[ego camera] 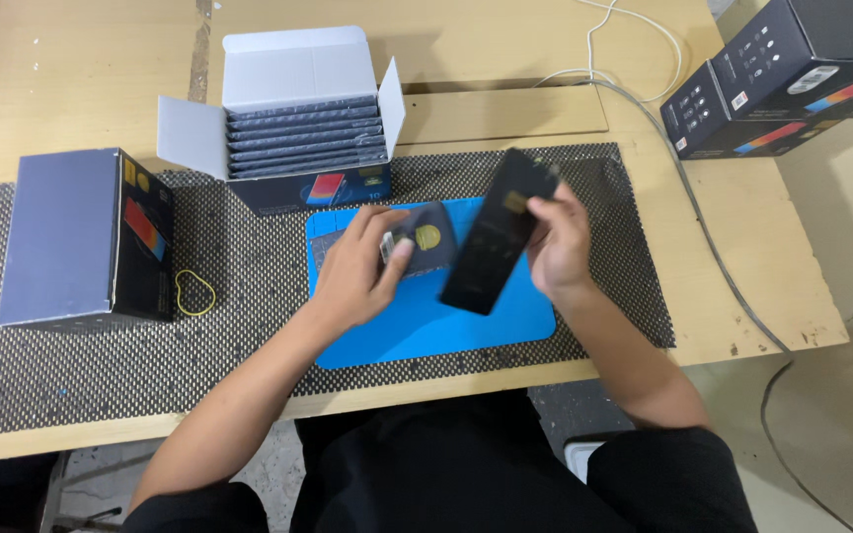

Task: The person packs electronic screens into protective sleeves and boxes by hand. The person removes a screen from a protective bag, shows it, places it back, and repeats this with other screens before putting the stack into a box.

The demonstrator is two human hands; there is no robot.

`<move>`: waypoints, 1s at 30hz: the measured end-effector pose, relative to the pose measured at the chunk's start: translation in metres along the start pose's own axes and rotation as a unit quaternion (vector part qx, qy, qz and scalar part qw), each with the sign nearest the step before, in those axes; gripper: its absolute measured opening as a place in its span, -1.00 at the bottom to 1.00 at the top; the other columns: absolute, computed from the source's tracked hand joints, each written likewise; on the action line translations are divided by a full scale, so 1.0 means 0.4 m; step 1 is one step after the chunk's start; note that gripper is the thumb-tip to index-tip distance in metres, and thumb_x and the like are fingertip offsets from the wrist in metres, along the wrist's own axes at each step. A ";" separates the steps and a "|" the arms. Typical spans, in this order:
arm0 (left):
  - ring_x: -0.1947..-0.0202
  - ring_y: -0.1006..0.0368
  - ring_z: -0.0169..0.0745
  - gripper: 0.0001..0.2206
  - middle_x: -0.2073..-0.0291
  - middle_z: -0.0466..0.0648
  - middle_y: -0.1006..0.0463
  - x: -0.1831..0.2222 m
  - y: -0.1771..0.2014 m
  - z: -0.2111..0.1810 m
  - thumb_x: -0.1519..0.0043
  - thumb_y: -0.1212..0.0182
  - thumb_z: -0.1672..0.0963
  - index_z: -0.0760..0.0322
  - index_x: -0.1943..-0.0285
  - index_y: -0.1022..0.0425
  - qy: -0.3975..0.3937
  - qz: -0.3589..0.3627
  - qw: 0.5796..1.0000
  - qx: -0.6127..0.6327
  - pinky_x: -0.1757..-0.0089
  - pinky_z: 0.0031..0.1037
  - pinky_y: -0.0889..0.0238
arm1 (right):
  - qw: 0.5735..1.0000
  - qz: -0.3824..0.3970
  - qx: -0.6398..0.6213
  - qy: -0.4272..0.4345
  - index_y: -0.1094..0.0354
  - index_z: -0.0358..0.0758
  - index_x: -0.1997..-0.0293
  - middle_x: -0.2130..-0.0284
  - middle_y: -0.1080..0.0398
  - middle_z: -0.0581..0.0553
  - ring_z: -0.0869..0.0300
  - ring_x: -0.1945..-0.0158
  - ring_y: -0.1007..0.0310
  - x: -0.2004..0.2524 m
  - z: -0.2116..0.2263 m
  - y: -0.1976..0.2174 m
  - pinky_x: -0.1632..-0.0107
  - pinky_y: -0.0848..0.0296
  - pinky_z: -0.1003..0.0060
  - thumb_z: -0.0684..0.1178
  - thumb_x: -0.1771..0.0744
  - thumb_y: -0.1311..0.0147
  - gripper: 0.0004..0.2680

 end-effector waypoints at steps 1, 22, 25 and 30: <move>0.05 -0.48 0.36 -0.67 0.06 0.17 -0.48 0.001 -0.007 0.013 -0.40 0.02 0.09 0.42 -0.24 -0.40 0.002 0.001 1.000 0.001 0.14 0.10 -0.44 | 1.000 0.000 0.001 -0.002 -0.41 -0.31 -0.09 0.18 -0.53 -0.26 0.01 0.07 -0.61 -0.013 -0.005 0.023 -0.04 -0.63 0.05 -0.15 -0.33 -0.06 -0.77; -0.24 -0.33 0.27 -0.32 -0.17 0.26 -0.33 0.005 0.006 -0.002 -0.37 0.28 -0.16 0.33 -0.54 0.04 0.037 0.108 0.952 0.285 -0.14 0.00 -0.15 | 0.818 0.546 0.153 -0.102 -0.43 -0.36 -0.19 0.36 -0.61 -0.29 0.15 0.30 -0.60 0.110 -0.017 -0.124 0.19 -0.55 0.27 -0.12 -0.25 -0.05 -0.63; -0.30 -0.28 0.34 -0.33 -0.20 0.35 -0.37 0.027 -0.043 0.012 -0.38 0.37 -0.16 0.33 -0.54 -0.03 0.073 0.133 0.899 0.410 -0.17 0.03 -0.13 | 0.832 0.533 0.118 -0.097 -0.43 -0.48 -0.14 0.43 -0.61 -0.27 0.19 0.39 -0.58 0.100 -0.008 -0.106 0.34 -0.53 0.31 0.01 -0.26 -0.16 -0.60; 0.05 -0.61 0.14 -0.32 0.05 0.33 -0.60 0.057 -0.142 0.019 -0.36 0.22 -0.20 0.33 -0.44 -0.28 0.252 0.157 0.724 0.622 0.06 -0.17 -0.51 | 0.891 0.441 0.078 -0.077 -0.39 -0.55 -0.13 0.46 -0.53 -0.17 0.28 0.43 -0.50 0.073 0.027 -0.083 0.40 -0.46 0.43 -0.04 -0.19 -0.18 -0.56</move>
Point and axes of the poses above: each hand's wrist, its own x-axis away from the middle knuckle, its own y-axis out of the back of the hand, z = x × y, the point moved 4 cm from there along -x, towards the middle knuckle
